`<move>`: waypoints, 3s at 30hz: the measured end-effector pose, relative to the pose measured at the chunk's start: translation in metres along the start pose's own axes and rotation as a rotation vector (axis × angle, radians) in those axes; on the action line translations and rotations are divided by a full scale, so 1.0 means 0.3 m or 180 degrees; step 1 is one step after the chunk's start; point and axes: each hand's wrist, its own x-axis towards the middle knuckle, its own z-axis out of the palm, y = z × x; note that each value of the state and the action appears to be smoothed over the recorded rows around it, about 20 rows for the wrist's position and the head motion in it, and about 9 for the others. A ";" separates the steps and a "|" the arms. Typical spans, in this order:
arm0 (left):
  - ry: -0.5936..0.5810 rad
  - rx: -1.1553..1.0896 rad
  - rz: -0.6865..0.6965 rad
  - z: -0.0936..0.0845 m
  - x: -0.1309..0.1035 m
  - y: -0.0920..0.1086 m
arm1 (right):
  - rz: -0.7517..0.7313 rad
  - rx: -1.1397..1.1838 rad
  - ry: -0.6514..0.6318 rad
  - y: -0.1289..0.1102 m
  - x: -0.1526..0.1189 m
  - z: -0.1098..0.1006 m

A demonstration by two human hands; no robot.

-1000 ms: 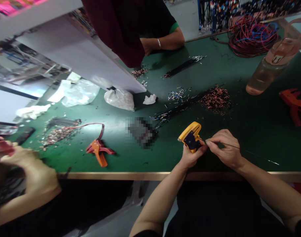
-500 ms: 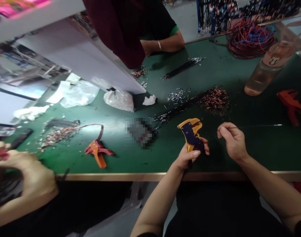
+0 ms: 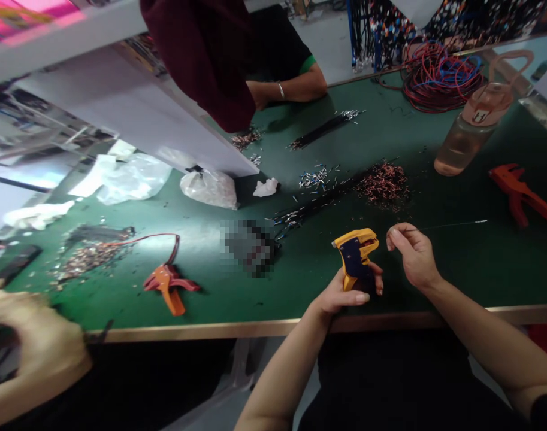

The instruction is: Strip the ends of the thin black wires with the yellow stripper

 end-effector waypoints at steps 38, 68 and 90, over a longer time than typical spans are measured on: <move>0.1014 -0.0276 0.0672 0.021 0.033 -0.006 | -0.0162 -0.0488 0.0284 0.014 -0.007 -0.004; 0.1383 0.0682 0.0544 0.034 0.016 -0.013 | -0.2621 -0.2279 -0.0509 -0.004 -0.070 0.013; 0.1310 -0.0020 0.0476 0.032 0.034 -0.003 | -0.1001 -0.1444 -0.0286 -0.026 -0.056 0.010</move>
